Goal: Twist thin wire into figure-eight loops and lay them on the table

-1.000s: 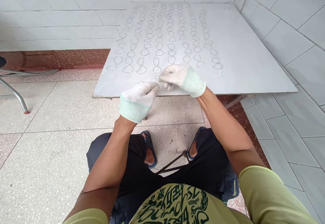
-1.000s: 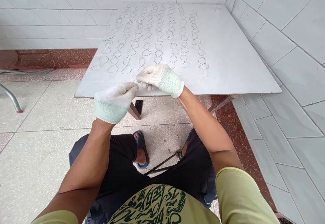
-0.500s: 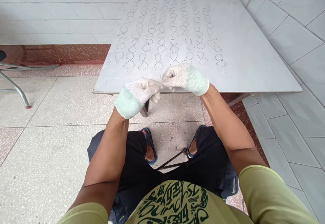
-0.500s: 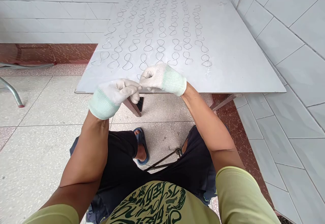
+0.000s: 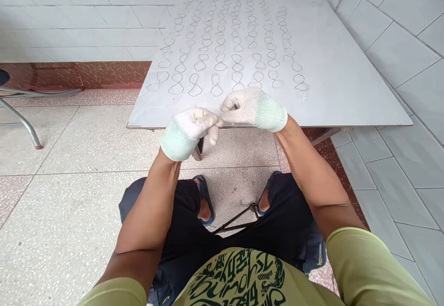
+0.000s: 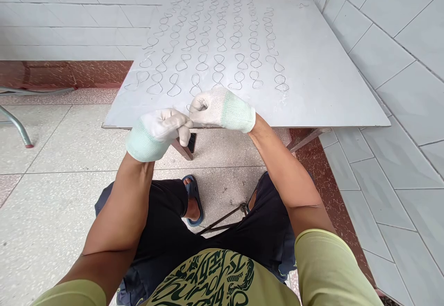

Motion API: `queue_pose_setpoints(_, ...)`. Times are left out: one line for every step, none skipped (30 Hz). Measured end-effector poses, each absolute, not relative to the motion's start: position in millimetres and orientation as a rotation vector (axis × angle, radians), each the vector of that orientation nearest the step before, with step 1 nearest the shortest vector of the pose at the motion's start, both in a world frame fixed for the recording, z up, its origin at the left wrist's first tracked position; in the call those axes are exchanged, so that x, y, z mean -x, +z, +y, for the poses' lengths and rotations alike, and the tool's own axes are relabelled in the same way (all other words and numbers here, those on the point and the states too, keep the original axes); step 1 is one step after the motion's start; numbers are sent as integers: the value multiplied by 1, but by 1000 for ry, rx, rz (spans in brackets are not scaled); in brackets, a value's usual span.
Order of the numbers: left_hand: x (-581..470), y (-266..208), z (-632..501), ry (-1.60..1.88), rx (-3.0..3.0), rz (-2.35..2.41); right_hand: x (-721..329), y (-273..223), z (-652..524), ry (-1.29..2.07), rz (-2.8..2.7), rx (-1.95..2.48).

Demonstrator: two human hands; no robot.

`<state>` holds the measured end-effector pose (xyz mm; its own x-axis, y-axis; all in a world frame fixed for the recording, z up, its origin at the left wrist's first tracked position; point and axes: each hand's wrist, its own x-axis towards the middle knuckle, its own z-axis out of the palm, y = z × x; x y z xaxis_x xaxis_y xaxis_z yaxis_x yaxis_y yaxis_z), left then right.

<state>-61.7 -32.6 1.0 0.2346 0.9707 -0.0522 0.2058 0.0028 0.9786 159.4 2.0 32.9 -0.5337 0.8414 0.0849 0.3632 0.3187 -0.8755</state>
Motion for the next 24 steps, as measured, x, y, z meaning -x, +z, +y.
queue_pose_setpoints(60,-1,-31,897,-1391,1104,-159,34,1,1131,-2052,1055)
queue_pose_setpoints(59,-2,-30,879,-1341,1016,-159,34,1,1111,-2056,1057)
queue_pose_setpoints(56,-2,-30,854,-1289,936,-160,35,1,1097,-2060,1062)
queue_pose_setpoints(54,-3,-30,842,-1226,887,-160,35,1,1086,-2060,1068)
queue_pose_setpoints(51,-2,-31,838,-1166,860,-160,35,1,1080,-2061,1072)
queue_pose_setpoints(48,-2,-33,844,-1112,849,-161,34,2,1070,-2063,1071)
queue_pose_setpoints(46,-2,-34,859,-1068,853,-161,34,3,1053,-2064,1063)
queue_pose_setpoints(43,-2,-35,880,-1035,866,-162,33,3,1033,-2062,1050)
queue_pose_setpoints(42,-3,-36,906,-1011,879,-162,33,4,1018,-2061,1036)
queue_pose_setpoints(41,-4,-36,931,-1001,882,-162,32,5,1007,-2059,1020)
queue_pose_setpoints(40,-5,-35,946,-1007,877,-163,31,6,1006,-2054,1007)
queue_pose_setpoints(40,-7,-35,956,-1029,877,-163,31,7,1013,-2047,997)
queue_pose_setpoints(41,-8,-34,970,-1065,895,-163,30,8,1028,-2039,991)
queue_pose_setpoints(41,-9,-34,996,-1112,940,-164,29,9,1049,-2030,982)
queue_pose_setpoints(41,-9,-36,1040,-1167,1012,-164,27,11,1073,-2011,973)
queue_pose_setpoints(41,-9,-38,1112,-1227,1114,-163,26,12,1102,-1985,966)
queue_pose_setpoints(41,-8,-41,1203,-1296,1234,-163,24,14,1134,-1957,963)
queue_pose_setpoints(40,-6,-44,1294,-1383,1361,-163,23,16,1164,-1928,966)
queue_pose_setpoints(39,-4,-48,1358,-1495,1482,-163,22,17,1187,-1903,974)
queue_pose_setpoints(39,-3,-51,1377,-1628,1587,-162,21,18,1199,-1888,984)
queue_pose_setpoints(39,-2,-53,1350,-1769,1671,-162,21,18,1199,-1889,991)
queue_pose_setpoints(39,-2,-54,1287,-1902,1728,-162,21,18,1189,-1905,991)
queue_pose_setpoints(41,-3,-53,1196,-2016,1753,-162,22,18,1174,-1929,989)
queue_pose_setpoints(43,-4,-52,1113,-2100,1762,-162,23,17,1161,-1958,987)
